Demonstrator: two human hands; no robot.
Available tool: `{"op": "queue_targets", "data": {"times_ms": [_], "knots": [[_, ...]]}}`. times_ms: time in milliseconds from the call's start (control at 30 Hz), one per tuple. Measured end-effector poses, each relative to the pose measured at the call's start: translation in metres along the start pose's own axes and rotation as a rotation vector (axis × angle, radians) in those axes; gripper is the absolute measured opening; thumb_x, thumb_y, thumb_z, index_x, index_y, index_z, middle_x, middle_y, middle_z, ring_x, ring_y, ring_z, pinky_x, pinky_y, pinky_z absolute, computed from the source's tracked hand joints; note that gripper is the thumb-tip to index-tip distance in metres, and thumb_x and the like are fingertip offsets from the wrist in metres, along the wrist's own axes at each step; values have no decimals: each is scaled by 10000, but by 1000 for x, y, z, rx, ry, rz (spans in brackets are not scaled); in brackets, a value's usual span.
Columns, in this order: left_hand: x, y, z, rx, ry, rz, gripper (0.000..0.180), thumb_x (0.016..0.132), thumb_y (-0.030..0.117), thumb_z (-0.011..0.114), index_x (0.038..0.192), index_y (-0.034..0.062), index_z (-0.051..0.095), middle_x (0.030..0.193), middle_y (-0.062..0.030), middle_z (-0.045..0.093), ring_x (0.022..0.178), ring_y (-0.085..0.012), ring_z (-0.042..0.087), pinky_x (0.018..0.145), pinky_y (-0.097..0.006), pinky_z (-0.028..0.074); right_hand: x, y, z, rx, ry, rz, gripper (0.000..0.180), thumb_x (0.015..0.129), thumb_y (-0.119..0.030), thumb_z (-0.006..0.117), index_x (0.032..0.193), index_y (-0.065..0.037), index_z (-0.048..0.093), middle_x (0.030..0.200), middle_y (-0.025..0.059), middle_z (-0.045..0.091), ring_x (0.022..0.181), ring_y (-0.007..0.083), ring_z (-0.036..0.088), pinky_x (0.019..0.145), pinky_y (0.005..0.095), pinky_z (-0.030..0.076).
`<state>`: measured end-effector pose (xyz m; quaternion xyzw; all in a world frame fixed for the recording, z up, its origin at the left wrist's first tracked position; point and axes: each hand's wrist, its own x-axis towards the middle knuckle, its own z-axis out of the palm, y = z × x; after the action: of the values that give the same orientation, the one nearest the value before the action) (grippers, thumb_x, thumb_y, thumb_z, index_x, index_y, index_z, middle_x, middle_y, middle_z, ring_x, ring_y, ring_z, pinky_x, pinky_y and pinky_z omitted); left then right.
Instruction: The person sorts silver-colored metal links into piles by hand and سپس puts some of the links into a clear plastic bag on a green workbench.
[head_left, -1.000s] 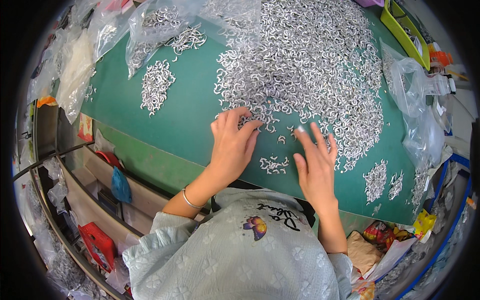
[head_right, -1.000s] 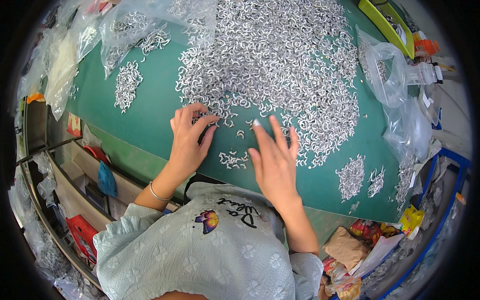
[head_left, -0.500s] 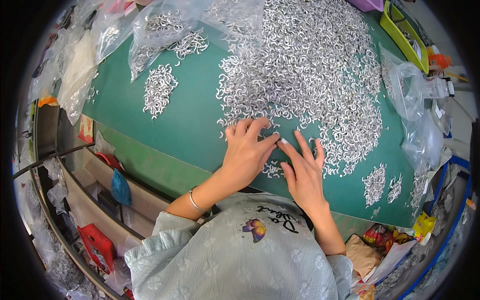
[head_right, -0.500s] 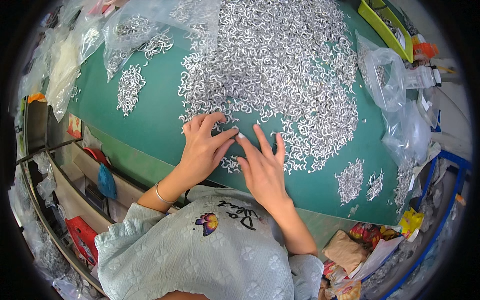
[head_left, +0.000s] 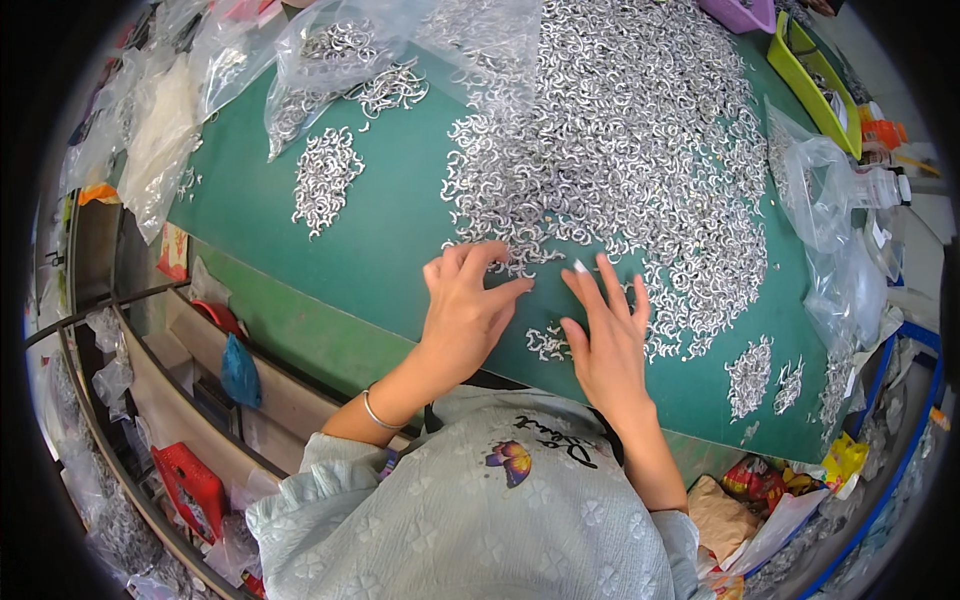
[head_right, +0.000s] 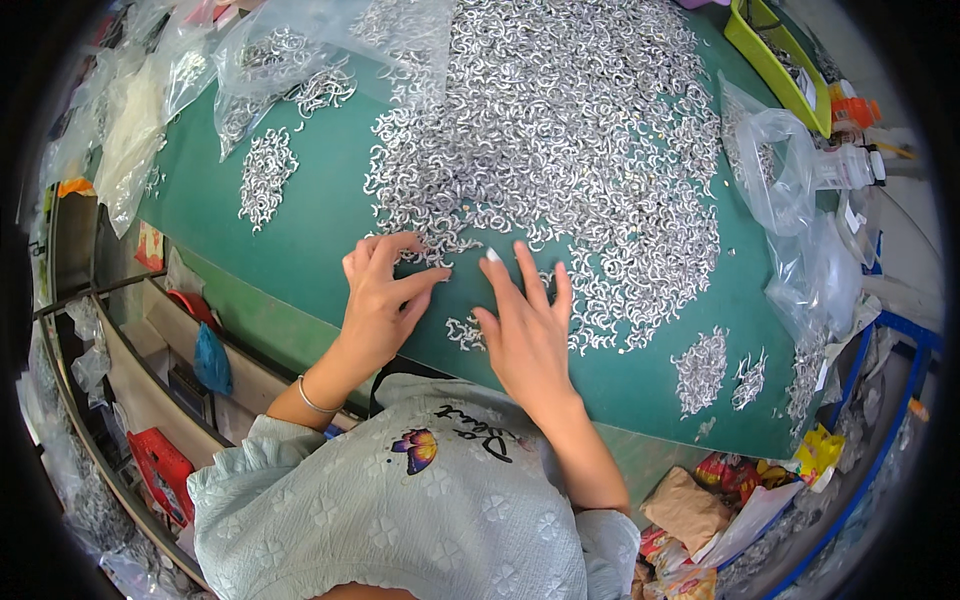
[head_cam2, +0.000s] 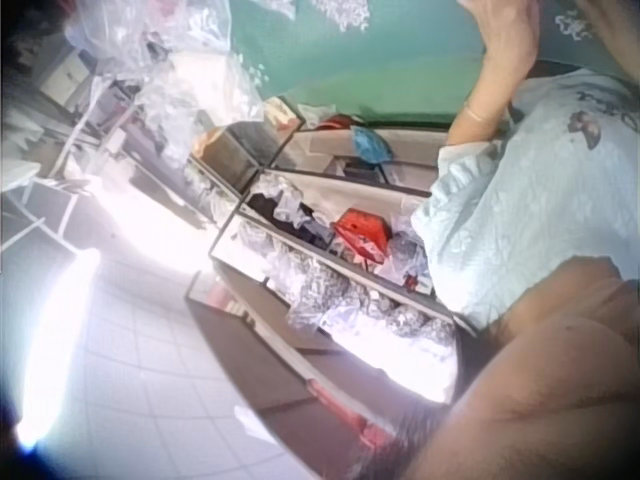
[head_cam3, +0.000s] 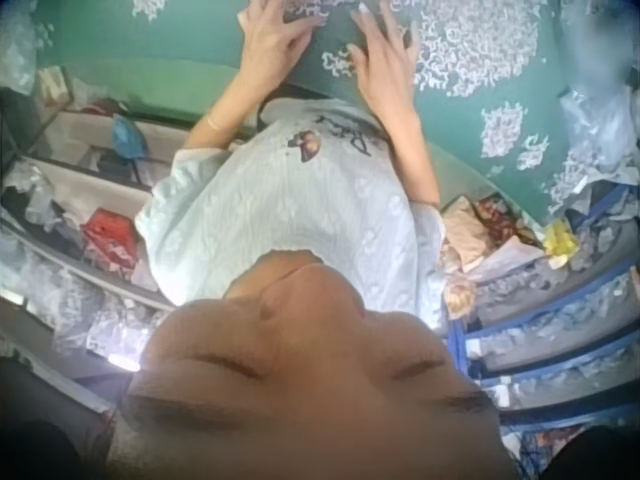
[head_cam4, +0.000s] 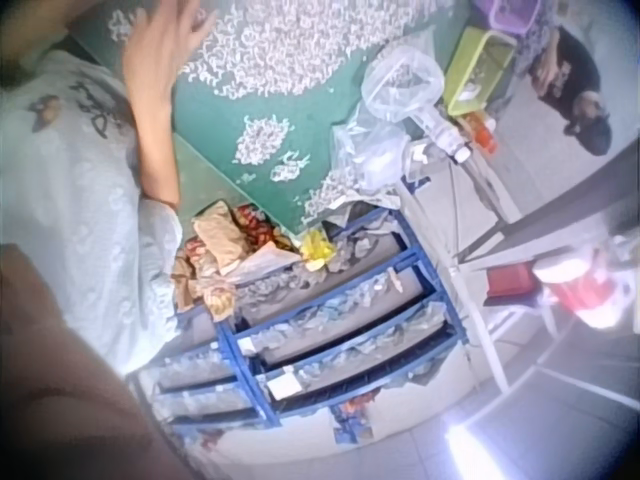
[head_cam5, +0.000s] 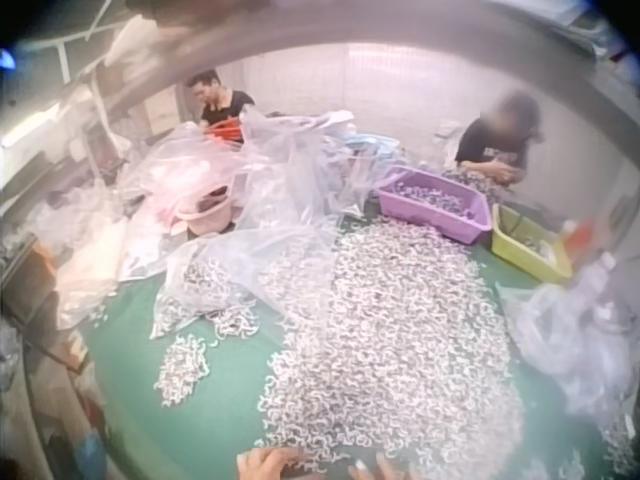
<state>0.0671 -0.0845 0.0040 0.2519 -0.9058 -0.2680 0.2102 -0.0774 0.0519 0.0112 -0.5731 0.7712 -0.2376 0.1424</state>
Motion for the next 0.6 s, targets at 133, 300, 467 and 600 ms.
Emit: {"op": "queue_targets", "data": {"times_ms": [133, 300, 467, 600], "knots": [[-4, -5, 2, -15, 10, -34, 316, 673, 18, 740, 972, 118, 717, 1140, -71, 546, 1073, -286, 488, 870, -427, 334, -7, -1, -7, 92, 68, -23, 505, 878, -110, 647, 1335, 4, 467, 1324, 98, 581, 1370, 334, 397, 1107, 582, 195], [4, 8, 10, -23, 11, 8, 262, 722, 24, 739, 960, 129, 720, 1119, -60, 546, 1051, -269, 489, 857, -394, 332, 16, -4, 4, -11, 20, -63, 505, 874, -122, 659, 1332, 3, 488, 1291, 104, 591, 1359, 332, 403, 1110, 583, 201], [-1, -2, 9, -15, 22, -35, 309, 754, 48, 734, 1051, 123, 693, 1132, -63, 538, 1063, -271, 483, 862, -402, 329, -7, 0, -10, 86, -63, 2, 519, 880, -101, 642, 1355, -2, 457, 1320, 127, 583, 1363, 339, 401, 1123, 566, 217], [9, 9, 19, 13, 40, -13, 339, 773, 64, 725, 1106, 107, 678, 1144, -69, 530, 1064, -274, 477, 865, -404, 325, 6, -2, -6, 143, 22, 4, 509, 890, -80, 618, 1358, 19, 444, 1301, 146, 593, 1374, 354, 383, 1124, 566, 211]]}}
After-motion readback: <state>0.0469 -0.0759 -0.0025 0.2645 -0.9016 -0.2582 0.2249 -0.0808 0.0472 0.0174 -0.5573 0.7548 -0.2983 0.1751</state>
